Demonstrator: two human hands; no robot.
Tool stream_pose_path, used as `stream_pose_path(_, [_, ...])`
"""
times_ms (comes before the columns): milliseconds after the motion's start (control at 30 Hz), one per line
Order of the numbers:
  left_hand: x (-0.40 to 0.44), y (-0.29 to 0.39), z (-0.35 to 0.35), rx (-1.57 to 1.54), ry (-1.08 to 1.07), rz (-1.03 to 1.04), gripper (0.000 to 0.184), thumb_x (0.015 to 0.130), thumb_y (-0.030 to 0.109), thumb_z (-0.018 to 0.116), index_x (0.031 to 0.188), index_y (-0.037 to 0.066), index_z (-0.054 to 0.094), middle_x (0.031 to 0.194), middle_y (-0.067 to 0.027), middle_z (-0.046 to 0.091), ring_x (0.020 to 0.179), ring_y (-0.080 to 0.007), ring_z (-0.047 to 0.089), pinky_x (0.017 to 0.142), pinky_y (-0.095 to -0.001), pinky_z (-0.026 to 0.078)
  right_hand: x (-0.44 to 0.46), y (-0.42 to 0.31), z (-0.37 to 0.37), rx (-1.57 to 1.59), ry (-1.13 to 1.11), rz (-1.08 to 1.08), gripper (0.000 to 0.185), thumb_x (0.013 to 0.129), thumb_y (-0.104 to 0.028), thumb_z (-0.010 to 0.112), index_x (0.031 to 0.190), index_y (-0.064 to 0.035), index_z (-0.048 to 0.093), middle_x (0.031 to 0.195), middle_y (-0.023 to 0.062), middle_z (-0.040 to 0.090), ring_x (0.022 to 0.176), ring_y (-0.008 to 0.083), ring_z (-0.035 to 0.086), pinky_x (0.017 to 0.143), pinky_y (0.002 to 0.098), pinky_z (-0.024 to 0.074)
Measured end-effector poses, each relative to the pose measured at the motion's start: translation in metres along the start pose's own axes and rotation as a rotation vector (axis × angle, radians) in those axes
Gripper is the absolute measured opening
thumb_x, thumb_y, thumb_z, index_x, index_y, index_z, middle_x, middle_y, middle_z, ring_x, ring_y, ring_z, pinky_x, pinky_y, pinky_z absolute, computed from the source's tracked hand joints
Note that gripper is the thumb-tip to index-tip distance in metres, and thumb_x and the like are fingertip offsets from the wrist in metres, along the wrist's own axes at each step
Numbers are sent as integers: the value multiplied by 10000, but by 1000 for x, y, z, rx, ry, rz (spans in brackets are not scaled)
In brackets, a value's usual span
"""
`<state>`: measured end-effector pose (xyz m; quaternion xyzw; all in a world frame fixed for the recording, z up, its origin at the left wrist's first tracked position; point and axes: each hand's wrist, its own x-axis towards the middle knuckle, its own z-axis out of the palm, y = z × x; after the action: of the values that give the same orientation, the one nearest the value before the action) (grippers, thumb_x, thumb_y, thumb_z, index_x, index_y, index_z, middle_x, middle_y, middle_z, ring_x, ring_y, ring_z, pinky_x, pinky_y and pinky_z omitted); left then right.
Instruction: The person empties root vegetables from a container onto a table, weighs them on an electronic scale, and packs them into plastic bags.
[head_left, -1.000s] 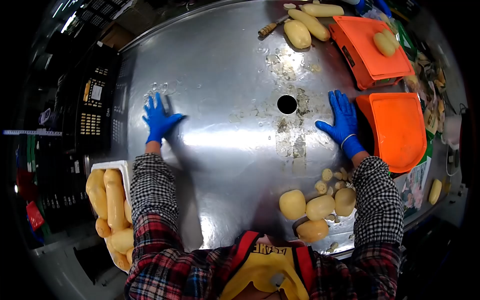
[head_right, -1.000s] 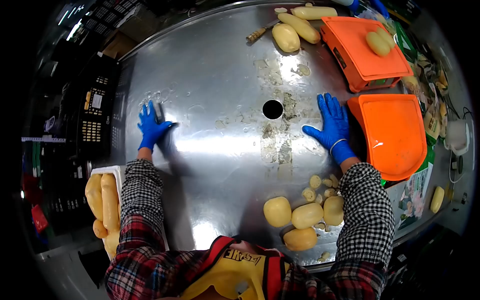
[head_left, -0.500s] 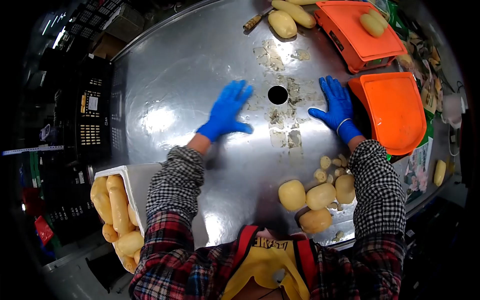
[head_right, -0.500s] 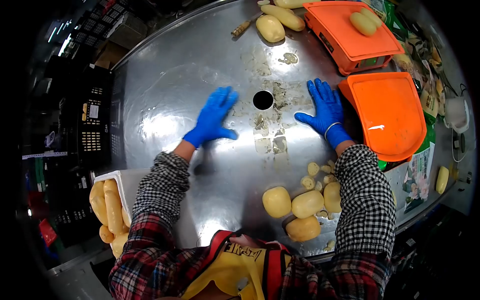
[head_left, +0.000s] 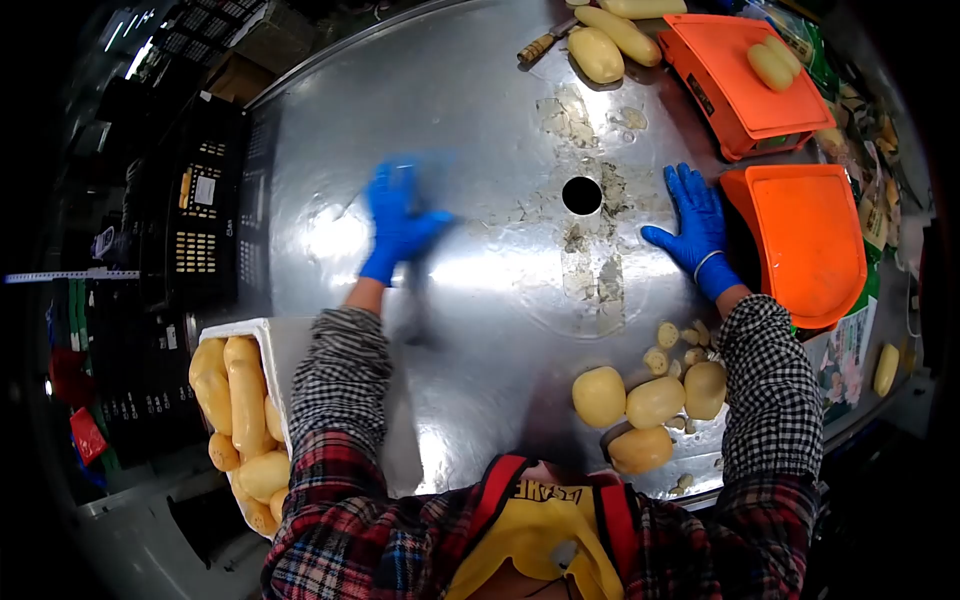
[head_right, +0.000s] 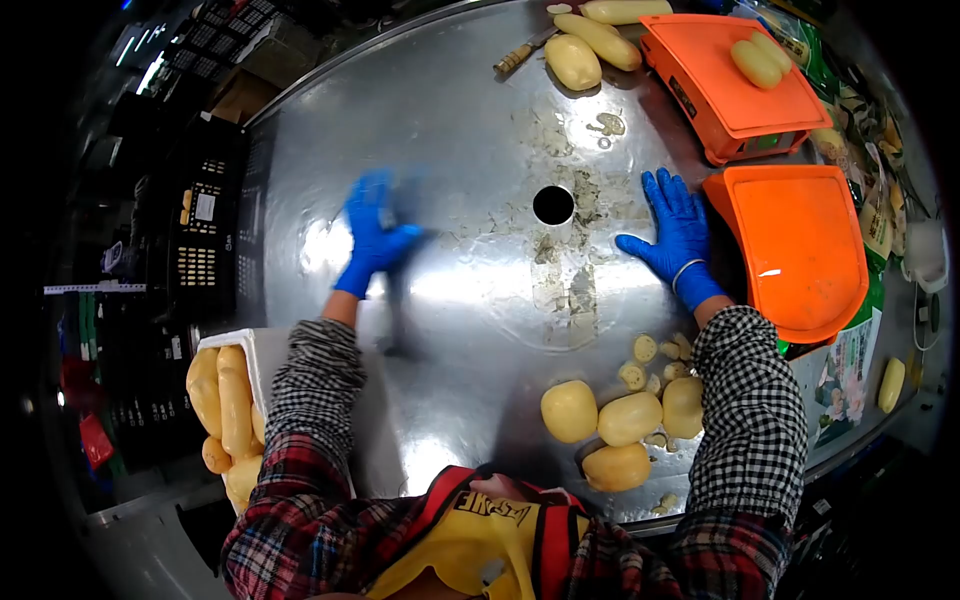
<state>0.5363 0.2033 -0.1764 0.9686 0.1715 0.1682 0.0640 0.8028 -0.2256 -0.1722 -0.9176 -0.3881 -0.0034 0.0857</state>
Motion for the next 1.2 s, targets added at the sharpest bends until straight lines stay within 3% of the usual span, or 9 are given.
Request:
stream_pose_path(33, [-7, -44, -8, 83, 71, -58, 1086, 659, 707, 704, 1499, 147, 305, 1533, -224, 269, 1408, -441, 233, 1114, -596, 194, 0, -1, -1, -1, 1, 0, 1057, 697, -686, 668, 1534, -205, 238, 1566, 121, 265, 1455, 294, 220, 1177, 485, 138])
stream_pose_path(167, [-17, -103, -44, 316, -214, -687, 1139, 673, 719, 687, 1534, 149, 207, 1576, -226, 165, 1445, -446, 145, 1137, -595, 135, 0, -5, -10, 20, -9, -5, 1050, 689, -676, 682, 1526, -202, 259, 1564, 114, 271, 1453, 303, 222, 1179, 481, 145])
stream_pose_path(300, [2, -127, -20, 212, -237, -343, 1177, 662, 707, 703, 1541, 136, 168, 1583, -226, 133, 1447, -451, 129, 1148, -583, 117, 1, -4, -9, 39, -11, 6, 1043, 687, -671, 688, 1521, -201, 274, 1565, 110, 271, 1452, 302, 225, 1179, 479, 150])
stream_pose_path(500, [43, 1, 2, 163, -302, 166, 1203, 648, 698, 710, 1545, 123, 151, 1589, -220, 111, 1458, -438, 91, 1161, -578, 63, 1, -2, -7, 18, -20, 12, 1050, 686, -686, 677, 1524, -205, 265, 1567, 103, 265, 1452, 295, 224, 1179, 479, 151])
stream_pose_path(700, [46, 143, 31, -69, -292, 362, 1219, 612, 767, 669, 1542, 145, 186, 1591, -197, 130, 1463, -424, 94, 1165, -569, 56, 0, -1, -8, 23, -21, 25, 1059, 687, -722, 645, 1529, -216, 251, 1575, 90, 250, 1456, 281, 216, 1182, 473, 139])
stream_pose_path(833, [37, 228, 36, -165, -351, 366, 1194, 621, 728, 700, 1536, 144, 201, 1576, -201, 173, 1440, -449, 155, 1163, -565, 106, -2, 0, -9, 42, -28, 18, 1056, 693, -727, 636, 1531, -219, 243, 1580, 86, 238, 1458, 279, 212, 1184, 473, 131])
stream_pose_path(967, [4, 233, 0, -344, -289, 275, 1201, 600, 686, 752, 1539, 178, 204, 1565, -216, 196, 1430, -458, 170, 1154, -572, 128, -1, 5, 0, 29, 6, -9, 1047, 699, -720, 637, 1529, -216, 246, 1582, 86, 235, 1459, 282, 209, 1181, 478, 135])
stream_pose_path(1067, [-52, 175, -53, -183, -260, 64, 1251, 585, 710, 756, 1528, 89, 217, 1565, -239, 177, 1445, -445, 125, 1150, -572, 86, -1, 7, 5, 34, 8, -7, 1041, 702, -715, 637, 1528, -214, 249, 1579, 86, 242, 1457, 288, 212, 1179, 484, 142])
stream_pose_path(1200, [-189, 64, -94, 51, -182, -248, 1307, 603, 704, 747, 1503, -42, 162, 1561, -260, 165, 1430, -444, 179, 1156, -508, 161, -2, -1, -6, 31, 2, 23, 1026, 708, -703, 643, 1526, -223, 251, 1568, 89, 261, 1446, 294, 237, 1175, 489, 154])
